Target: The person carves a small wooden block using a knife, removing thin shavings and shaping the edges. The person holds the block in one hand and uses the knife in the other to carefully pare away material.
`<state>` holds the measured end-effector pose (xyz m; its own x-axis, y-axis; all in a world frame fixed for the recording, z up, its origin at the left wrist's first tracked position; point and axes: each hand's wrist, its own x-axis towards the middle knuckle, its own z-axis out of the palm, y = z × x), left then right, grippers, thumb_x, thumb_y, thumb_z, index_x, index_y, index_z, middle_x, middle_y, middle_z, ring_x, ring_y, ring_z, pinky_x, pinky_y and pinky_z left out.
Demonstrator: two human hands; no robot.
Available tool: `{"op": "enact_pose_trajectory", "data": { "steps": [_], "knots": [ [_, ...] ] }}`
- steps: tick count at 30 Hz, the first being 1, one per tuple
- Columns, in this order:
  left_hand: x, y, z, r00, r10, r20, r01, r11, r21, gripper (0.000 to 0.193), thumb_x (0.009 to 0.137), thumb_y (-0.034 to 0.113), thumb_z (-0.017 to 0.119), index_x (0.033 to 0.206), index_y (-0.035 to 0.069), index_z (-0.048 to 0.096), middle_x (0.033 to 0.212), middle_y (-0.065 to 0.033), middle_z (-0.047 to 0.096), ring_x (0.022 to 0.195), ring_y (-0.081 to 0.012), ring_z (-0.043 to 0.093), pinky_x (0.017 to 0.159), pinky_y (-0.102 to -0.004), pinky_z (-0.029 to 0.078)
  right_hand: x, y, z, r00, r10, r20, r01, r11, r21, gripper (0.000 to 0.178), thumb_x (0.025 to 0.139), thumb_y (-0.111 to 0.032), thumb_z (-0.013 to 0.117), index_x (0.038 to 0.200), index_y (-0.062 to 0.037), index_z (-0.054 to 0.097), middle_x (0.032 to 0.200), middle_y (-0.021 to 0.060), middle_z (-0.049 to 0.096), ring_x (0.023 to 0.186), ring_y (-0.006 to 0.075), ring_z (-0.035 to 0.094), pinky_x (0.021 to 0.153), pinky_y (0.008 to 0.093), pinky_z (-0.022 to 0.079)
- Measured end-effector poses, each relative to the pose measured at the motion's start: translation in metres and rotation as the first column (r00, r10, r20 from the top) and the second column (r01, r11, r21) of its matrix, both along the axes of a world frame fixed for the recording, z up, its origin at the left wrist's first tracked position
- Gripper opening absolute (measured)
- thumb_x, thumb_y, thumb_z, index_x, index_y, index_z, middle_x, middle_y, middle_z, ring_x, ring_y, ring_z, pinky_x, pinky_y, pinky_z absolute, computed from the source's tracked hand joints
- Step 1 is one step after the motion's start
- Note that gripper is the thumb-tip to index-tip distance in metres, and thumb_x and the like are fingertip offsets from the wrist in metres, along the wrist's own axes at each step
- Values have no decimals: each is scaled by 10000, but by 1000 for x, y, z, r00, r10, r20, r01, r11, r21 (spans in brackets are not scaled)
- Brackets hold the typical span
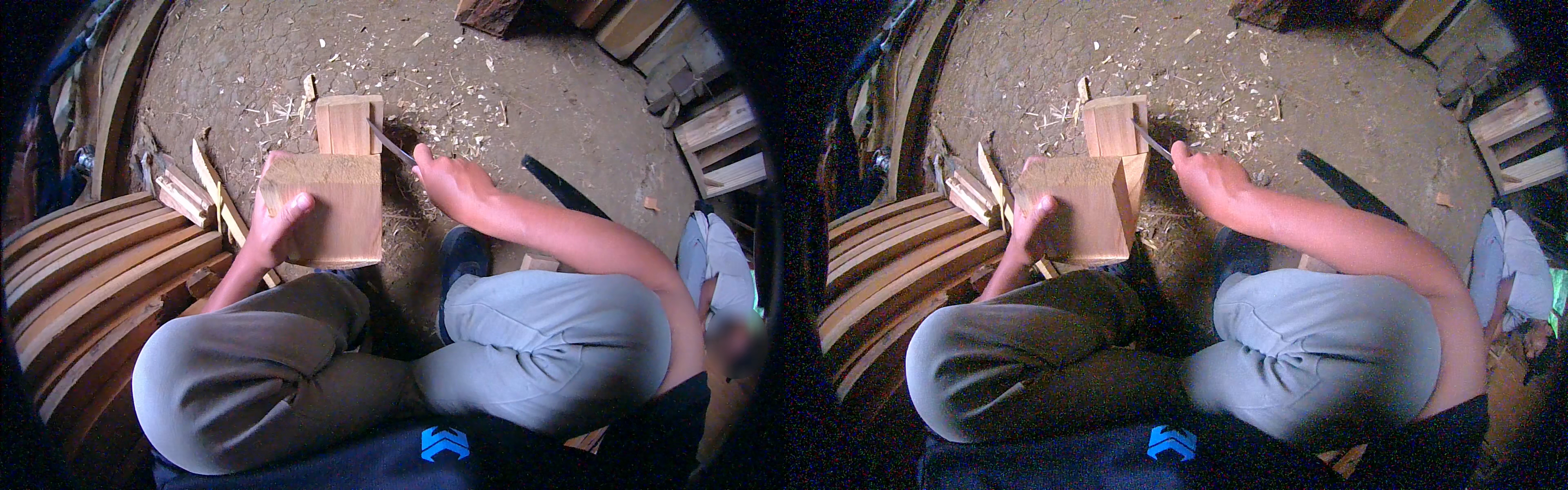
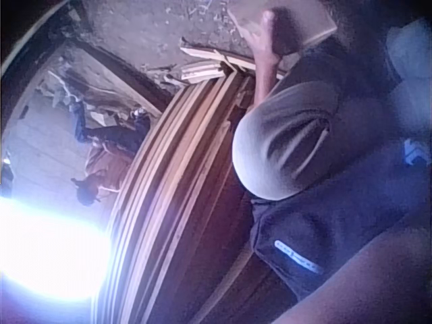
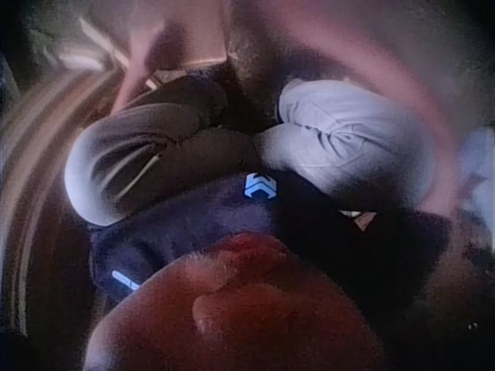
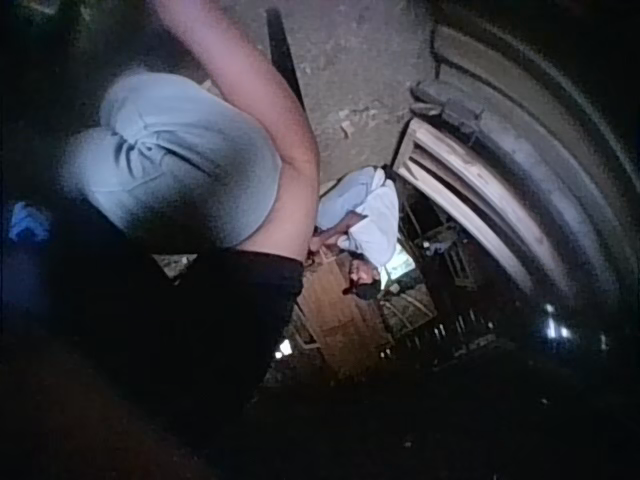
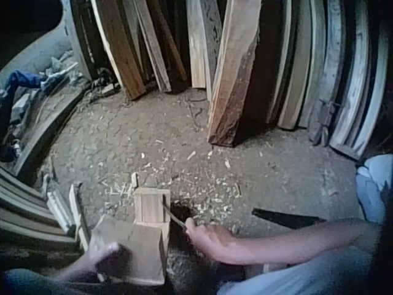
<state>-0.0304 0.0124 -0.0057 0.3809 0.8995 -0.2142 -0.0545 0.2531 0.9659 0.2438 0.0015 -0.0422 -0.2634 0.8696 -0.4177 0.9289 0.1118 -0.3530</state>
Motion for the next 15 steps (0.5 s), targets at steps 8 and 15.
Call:
{"op": "enact_pose_trajectory", "data": {
  "steps": [8,15],
  "knots": [
    [1,0,1,1000,-1,5,1,1000,18,592,755,381,699,1142,39,410,965,-38,511,913,-126,469,829,-289,370,2,1,-3,997,54,63,-57,997,47,195,963,-218,415,977,-25,400,703,232,631,680,404,644,574,498,509],
    [-3,1,-4,999,-28,-17,28,999,39,611,747,399,702,1141,37,407,968,-38,508,921,-126,467,830,-291,371,4,-18,-16,985,90,148,-114,980,162,141,918,-140,450,991,-25,411,709,210,638,675,384,655,557,469,521]
  ]
}}
